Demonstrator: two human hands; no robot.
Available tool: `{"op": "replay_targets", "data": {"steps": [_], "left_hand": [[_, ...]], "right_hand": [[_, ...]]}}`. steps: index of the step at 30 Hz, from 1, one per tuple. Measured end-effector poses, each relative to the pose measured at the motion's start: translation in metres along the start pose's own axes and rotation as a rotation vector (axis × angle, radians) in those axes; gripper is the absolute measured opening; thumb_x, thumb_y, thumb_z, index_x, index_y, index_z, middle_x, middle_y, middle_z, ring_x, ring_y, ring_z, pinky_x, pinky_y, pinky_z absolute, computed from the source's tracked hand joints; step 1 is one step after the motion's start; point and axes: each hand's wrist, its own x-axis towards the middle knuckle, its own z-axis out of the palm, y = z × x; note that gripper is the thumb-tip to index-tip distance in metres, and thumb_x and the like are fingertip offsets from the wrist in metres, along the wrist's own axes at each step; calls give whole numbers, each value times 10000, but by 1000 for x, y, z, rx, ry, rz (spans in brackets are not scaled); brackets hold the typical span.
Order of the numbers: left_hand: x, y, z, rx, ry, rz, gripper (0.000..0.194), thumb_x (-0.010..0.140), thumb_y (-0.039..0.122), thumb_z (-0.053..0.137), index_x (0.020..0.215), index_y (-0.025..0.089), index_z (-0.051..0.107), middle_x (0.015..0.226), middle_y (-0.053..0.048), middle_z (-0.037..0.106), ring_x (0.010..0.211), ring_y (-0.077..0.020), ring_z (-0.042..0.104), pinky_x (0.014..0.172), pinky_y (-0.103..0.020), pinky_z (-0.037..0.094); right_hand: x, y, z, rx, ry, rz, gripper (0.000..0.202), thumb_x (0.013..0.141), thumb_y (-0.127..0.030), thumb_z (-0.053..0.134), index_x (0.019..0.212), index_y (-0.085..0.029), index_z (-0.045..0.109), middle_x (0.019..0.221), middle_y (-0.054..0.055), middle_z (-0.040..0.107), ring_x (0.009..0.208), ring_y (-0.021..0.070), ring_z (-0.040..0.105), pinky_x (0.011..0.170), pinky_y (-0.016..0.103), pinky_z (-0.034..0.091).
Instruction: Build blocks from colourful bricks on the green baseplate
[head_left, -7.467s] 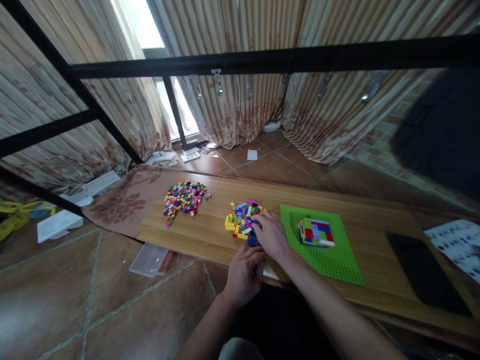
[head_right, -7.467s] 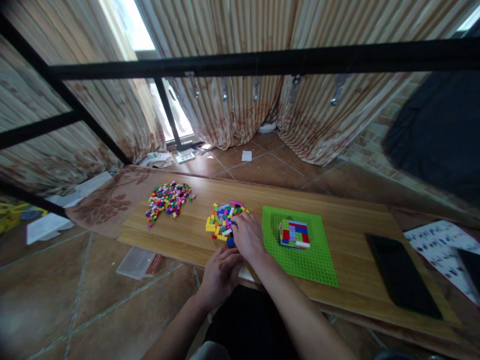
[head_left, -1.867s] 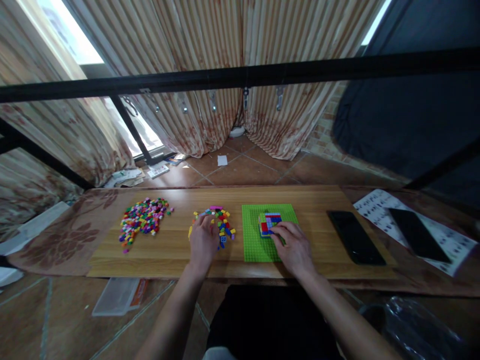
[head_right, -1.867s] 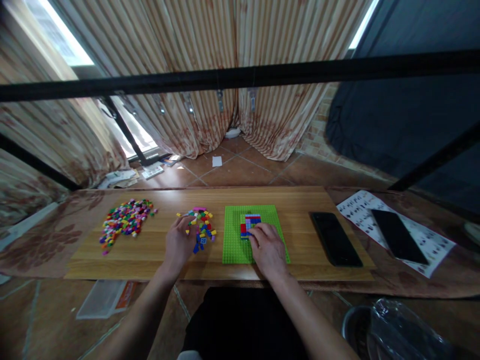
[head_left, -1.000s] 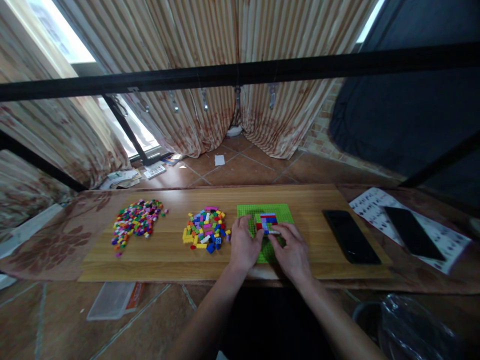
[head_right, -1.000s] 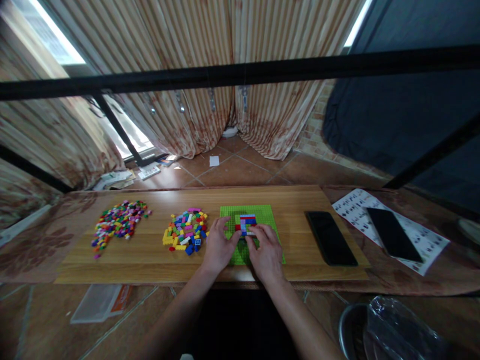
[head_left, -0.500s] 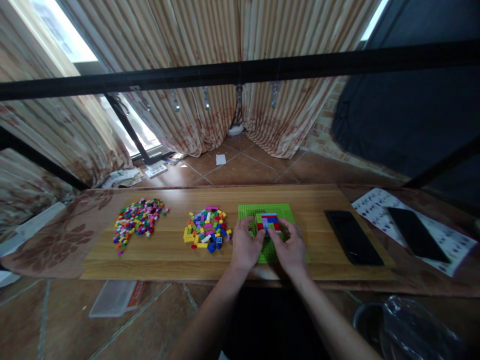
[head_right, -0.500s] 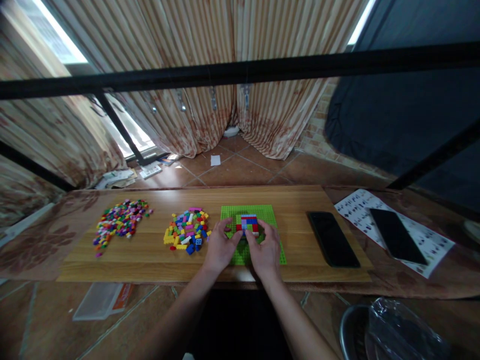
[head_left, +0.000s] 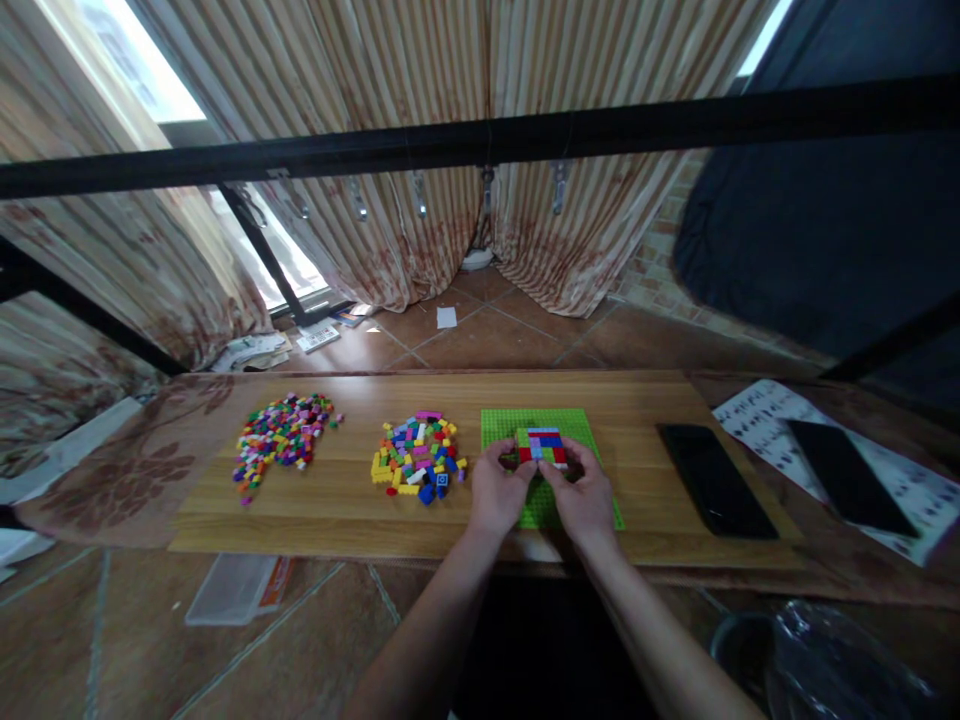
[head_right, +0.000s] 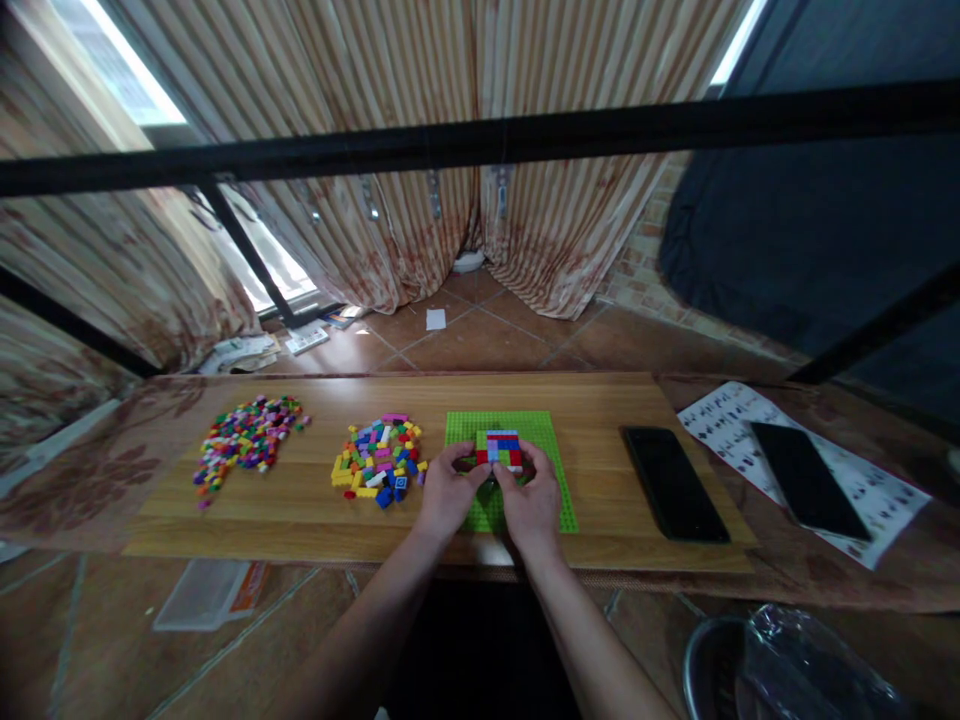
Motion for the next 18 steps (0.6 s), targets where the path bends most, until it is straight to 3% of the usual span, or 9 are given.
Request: {"op": "replay_targets", "data": {"steps": [7, 12, 18], "left_hand": [[-1, -5, 0, -60, 12, 12, 322, 666, 185, 688, 979, 121, 646, 896, -73, 689, 774, -149, 620, 724, -266, 485], [-1, -7, -16, -29, 38, 54, 241, 768, 150, 551, 996, 129, 625, 936, -76, 670, 794, -141, 615, 761, -281, 485], [-37, -4, -28, 237, 10, 233, 275, 803, 148, 500, 1058, 171, 600, 1007, -76, 606, 810, -145, 585, 742, -294, 493]], "right_hand": [[1, 2, -1, 48, -13, 46, 526, 669, -415, 683, 1117, -154, 595, 1041, 111, 662, 835, 203, 616, 797, 385, 485], [6, 11, -10, 183, 19, 90, 524, 710, -468, 641, 1121, -146, 595, 1061, 123, 658, 880, 202, 618, 802, 372, 481], [-5, 18, -25, 9, 66, 2, 471, 760, -477, 572, 1103, -154, 609, 1050, 117, 652, 887, 209, 599, 823, 391, 461]]}}
